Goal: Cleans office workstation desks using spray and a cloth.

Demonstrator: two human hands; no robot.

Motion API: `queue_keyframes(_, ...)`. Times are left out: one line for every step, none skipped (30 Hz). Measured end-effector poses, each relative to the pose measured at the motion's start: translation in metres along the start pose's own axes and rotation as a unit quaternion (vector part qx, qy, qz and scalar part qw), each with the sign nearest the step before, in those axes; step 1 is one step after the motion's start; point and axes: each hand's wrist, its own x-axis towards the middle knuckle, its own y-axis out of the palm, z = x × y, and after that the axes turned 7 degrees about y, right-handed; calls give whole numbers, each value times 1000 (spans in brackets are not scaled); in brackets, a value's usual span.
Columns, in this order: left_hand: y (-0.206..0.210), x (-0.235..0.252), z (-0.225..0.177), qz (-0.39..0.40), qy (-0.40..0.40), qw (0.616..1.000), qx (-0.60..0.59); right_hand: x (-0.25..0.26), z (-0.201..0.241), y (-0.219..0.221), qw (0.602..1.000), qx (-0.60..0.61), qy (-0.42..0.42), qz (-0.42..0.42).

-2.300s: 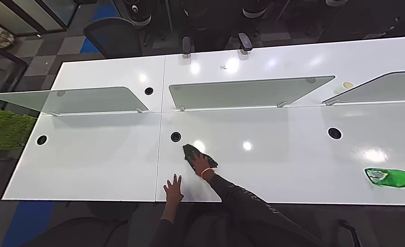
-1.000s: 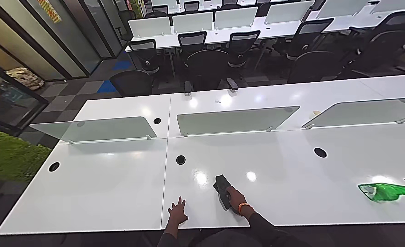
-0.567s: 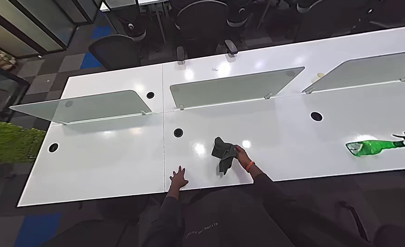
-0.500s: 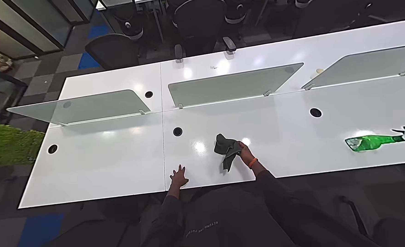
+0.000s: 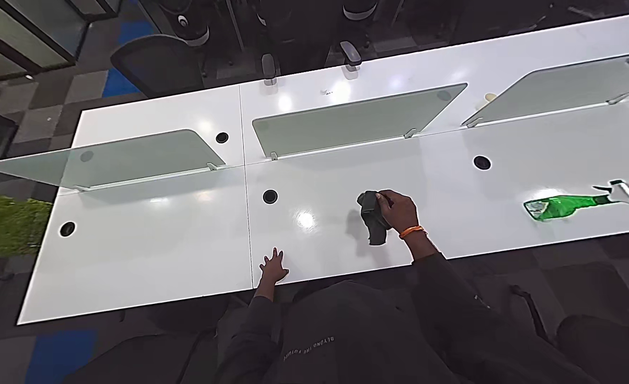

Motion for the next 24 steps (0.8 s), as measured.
queue_keyframes(0, 0, 0, 0, 0, 1000, -2, 3, 4, 0, 998, 31, 46, 26)
queue_keyframes(0, 0, 0, -1, 1, 1000, -3, 6, 5, 1, 992, 86, 88, 38)
queue_keyframes(0, 0, 0, -1, 0, 1000, -5, 8, 5, 4, 981, 151, 118, 41)
queue_keyframes(0, 0, 0, 0, 0, 1000, -7, 9, 5, 7, 966, 213, 139, 40)
queue_keyframes(0, -1, 0, 0, 0, 1000, -9, 11, 4, 9, 954, 256, 153, 42)
queue_keyframes(0, -1, 0, 0, 0, 1000, -9, 12, 3, 9, 947, 274, 162, 46)
queue_keyframes(0, -1, 0, 0, 0, 1000, -6, 13, 3, 9, 946, 274, 167, 50)
queue_keyframes(0, 0, 0, 1, 1, 1000, -6, 13, 3, 8, 948, 263, 170, 48)
queue_keyframes(0, 0, 0, 2, 2, 1000, -5, 13, 4, 5, 952, 249, 172, 39)
queue_keyframes(1, 1, 1, 1, 1, 1000, -3, 12, 7, 1, 956, 238, 172, 21)
queue_keyframes(1, 2, 1, 2, 0, 1000, -1, 10, 11, -3, 958, 232, 169, -1)
queue_keyframes(2, 2, 1, 2, -1, 1000, 2, 8, 15, -8, 958, 233, 163, -25)
queue_keyframes(3, 3, 2, 2, -1, 1000, 4, 3, 19, -13, 957, 242, 151, -53)
queue_keyframes(4, 3, 2, 2, 0, 1000, 5, -2, 23, -15, 954, 254, 135, -85)
queue_keyframes(5, 3, 2, 2, -1, 1000, 4, -8, 27, -15, 951, 260, 118, -120)
queue_keyframes(5, 4, 2, 2, -1, 1000, 3, -15, 28, -10, 950, 253, 98, -152)
queue_keyframes(5, 4, 1, 2, -2, 1000, 4, -22, 28, -2, 955, 228, 79, -172)
queue_keyframes(4, 5, 0, 1, -3, 1000, 8, -29, 25, 8, 967, 184, 68, -163)
queue_keyframes(4, 5, -2, 2, -5, 1000, 12, -37, 21, 20, 984, 122, 71, -112)
queue_keyframes(5, 5, -3, 3, -5, 1000, 17, -43, 18, 29, 995, 52, 87, -14)
queue_keyframes(4, 5, -4, 2, -5, 1000, 20, -45, 16, 37, 989, -7, 101, 104)
queue_keyframes(3, 5, -4, 0, -5, 1000, 18, -43, 15, 45, 972, -48, 103, 204)
queue_keyframes(3, 4, -3, 1, -5, 1000, 18, -44, 15, 53, 955, -75, 95, 270)
queue_keyframes(2, 3, -3, 2, -6, 1000, 15, -45, 15, 58, 943, -88, 86, 309)
